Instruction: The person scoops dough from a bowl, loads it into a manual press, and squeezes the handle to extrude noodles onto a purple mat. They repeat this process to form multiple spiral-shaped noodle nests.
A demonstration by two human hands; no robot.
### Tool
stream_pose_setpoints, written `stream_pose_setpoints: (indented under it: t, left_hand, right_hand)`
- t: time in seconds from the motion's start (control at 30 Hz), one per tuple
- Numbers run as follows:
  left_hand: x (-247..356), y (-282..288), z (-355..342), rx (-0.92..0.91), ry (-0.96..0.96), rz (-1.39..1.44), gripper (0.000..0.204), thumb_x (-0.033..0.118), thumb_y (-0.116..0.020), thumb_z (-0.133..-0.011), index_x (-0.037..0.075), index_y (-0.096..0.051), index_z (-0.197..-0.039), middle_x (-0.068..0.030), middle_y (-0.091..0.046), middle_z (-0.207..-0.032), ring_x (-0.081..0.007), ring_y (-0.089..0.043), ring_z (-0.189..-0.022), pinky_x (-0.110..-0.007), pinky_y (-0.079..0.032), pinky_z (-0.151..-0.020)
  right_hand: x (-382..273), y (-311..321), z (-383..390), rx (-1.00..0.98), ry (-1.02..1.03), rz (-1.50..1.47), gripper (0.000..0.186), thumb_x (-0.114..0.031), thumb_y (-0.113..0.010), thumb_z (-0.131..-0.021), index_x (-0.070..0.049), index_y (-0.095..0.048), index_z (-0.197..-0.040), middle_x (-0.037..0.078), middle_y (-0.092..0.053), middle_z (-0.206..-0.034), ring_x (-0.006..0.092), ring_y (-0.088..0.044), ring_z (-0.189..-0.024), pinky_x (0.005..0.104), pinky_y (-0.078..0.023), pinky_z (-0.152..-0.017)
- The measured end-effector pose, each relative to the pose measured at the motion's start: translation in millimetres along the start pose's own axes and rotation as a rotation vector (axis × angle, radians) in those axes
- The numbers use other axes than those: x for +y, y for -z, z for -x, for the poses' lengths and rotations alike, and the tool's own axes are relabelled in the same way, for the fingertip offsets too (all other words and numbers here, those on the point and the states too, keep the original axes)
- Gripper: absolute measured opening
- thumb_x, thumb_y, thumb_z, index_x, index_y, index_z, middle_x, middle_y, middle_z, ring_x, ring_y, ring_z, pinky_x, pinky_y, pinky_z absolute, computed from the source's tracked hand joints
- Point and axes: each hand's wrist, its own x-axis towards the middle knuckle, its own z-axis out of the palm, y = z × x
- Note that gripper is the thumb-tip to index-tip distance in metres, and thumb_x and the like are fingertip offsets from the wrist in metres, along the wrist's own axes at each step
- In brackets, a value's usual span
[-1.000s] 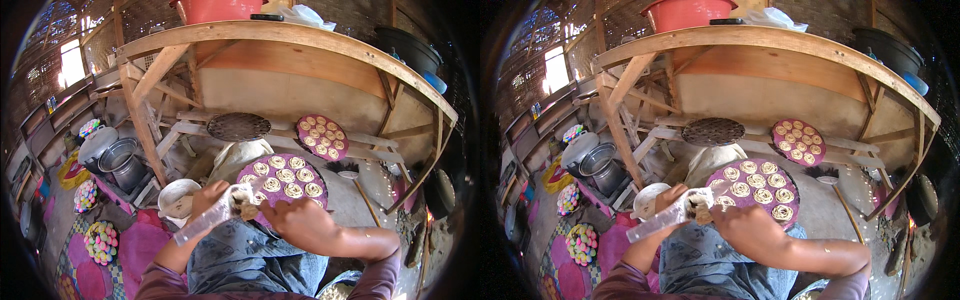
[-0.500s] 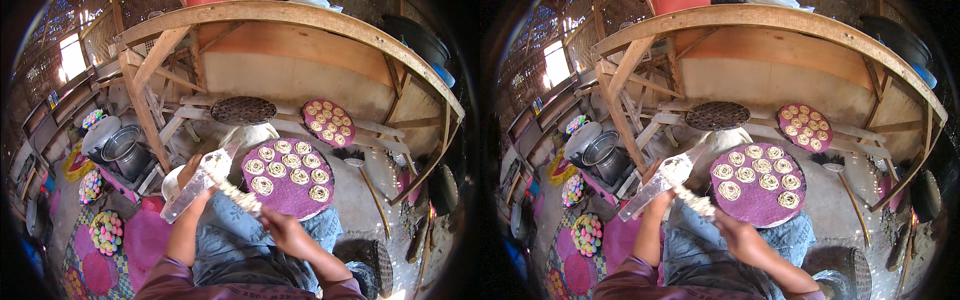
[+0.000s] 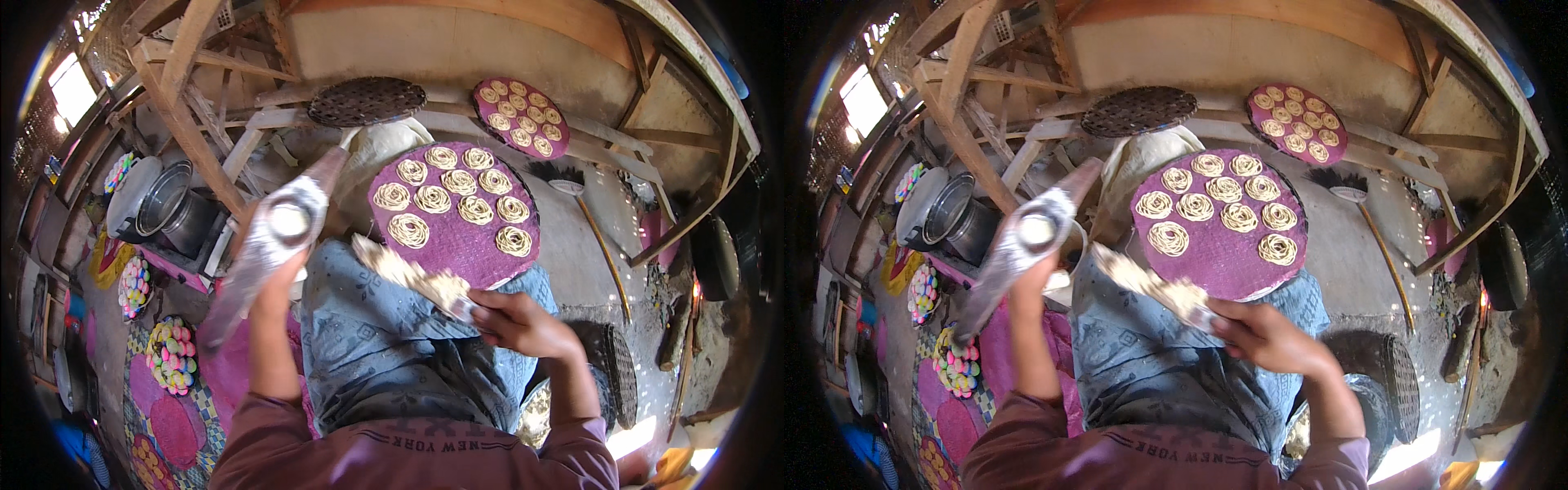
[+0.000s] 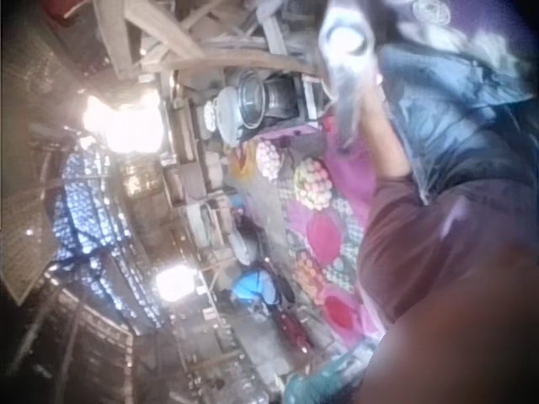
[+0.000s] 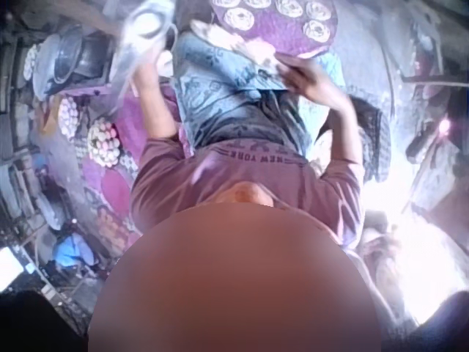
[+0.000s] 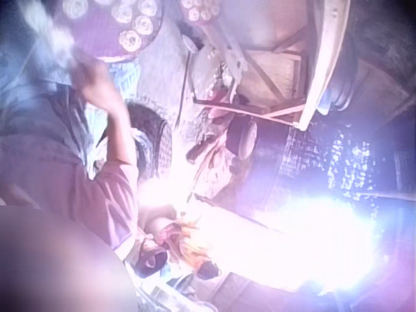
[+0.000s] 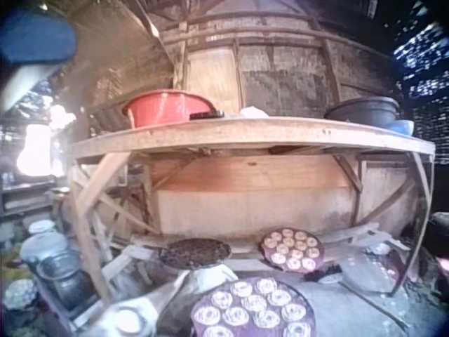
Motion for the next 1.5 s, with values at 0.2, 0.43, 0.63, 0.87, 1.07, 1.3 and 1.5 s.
stream_pose_setpoints:
  t: [0.2, 0.43, 0.63, 0.87, 1.07, 1.3, 1.5]
  left_hand:
    - [-26, 43, 13, 0.273, -0.11, 0.205, 0.046, 0.002, -0.076, -0.074, -0.005, -0.056, -0.115, -0.0148, -0.063, -0.109, -0.024, -0.061, -0.101, -0.036, -0.046, -0.093]
    - [-32, 44, 29, 0.248, -0.122, 0.133, 0.053, 0.003, -0.075, -0.074, -0.005, -0.053, -0.122, -0.0189, -0.059, -0.12, -0.0295, -0.057, -0.112, -0.041, -0.041, -0.1]
    - [-40, 48, 31, 0.258, -0.102, 0.039, 0.054, -0.001, -0.074, -0.072, -0.004, -0.053, -0.122, -0.0172, -0.059, -0.119, -0.0282, -0.057, -0.111, -0.04, -0.041, -0.099]
    - [-47, 49, 32, 0.246, -0.125, -0.061, 0.051, 0.005, -0.075, -0.076, -0.003, -0.055, -0.123, -0.0168, -0.06, -0.121, -0.0296, -0.056, -0.113, -0.041, -0.04, -0.101]
    - [-56, 39, 37, 0.185, -0.135, -0.146, 0.057, 0.004, -0.076, -0.075, -0.006, -0.051, -0.125, -0.0199, -0.057, -0.123, -0.0326, -0.054, -0.115, -0.042, -0.039, -0.102]
    - [-94, 49, 37, 0.239, 0.21, -0.184, 0.052, 0.005, -0.075, -0.075, -0.006, -0.055, -0.122, -0.0183, -0.06, -0.119, -0.031, -0.058, -0.108, -0.041, -0.046, -0.096]
    - [-89, 92, 28, -0.015, 0.11, 0.907, 0.036, 0.014, -0.065, -0.085, -0.001, -0.056, -0.116, -0.0043, -0.055, -0.085, -0.0097, -0.05, -0.076, -0.025, -0.041, -0.068]
  right_hand:
    - [58, -19, 1, -0.136, -0.289, 0.736, 0.043, -0.012, -0.045, -0.092, -0.001, -0.045, -0.134, 0.023, -0.068, -0.093, 0.0355, -0.069, -0.082, 0.0479, -0.053, -0.07]
    - [100, -53, -23, -0.014, -0.395, 0.908, 0.045, -0.011, -0.04, -0.091, 0.0, -0.045, -0.135, 0.023, -0.069, -0.094, 0.0354, -0.07, -0.084, 0.0438, -0.057, -0.071]
    - [112, -56, -44, -0.018, -0.424, 0.964, 0.043, -0.01, -0.039, -0.093, 0.003, -0.045, -0.134, 0.021, -0.069, -0.095, 0.0331, -0.07, -0.083, 0.0416, -0.057, -0.068]
    - [98, -48, -9, -0.019, -0.295, 0.964, 0.045, -0.011, -0.044, -0.09, -0.006, -0.047, -0.134, 0.022, -0.068, -0.089, 0.0364, -0.069, -0.076, 0.0457, -0.056, -0.065]
    - [81, -47, -2, -0.085, -0.344, 0.943, 0.045, -0.011, -0.046, -0.089, -0.009, -0.048, -0.134, 0.021, -0.068, -0.087, 0.037, -0.069, -0.077, 0.0461, -0.055, -0.064]
    - [47, 14, 85, 0.209, -0.15, 0.89, 0.035, -0.014, -0.058, -0.087, -0.019, -0.064, -0.121, 0.013, -0.07, -0.085, 0.0301, -0.067, -0.064, 0.0404, -0.052, -0.058]
    - [74, 55, 243, 0.579, -1.007, 0.754, 0.019, -0.031, -0.065, -0.086, -0.017, -0.076, -0.09, 0.013, -0.067, -0.066, 0.0309, -0.065, -0.057, 0.0396, -0.052, -0.057]
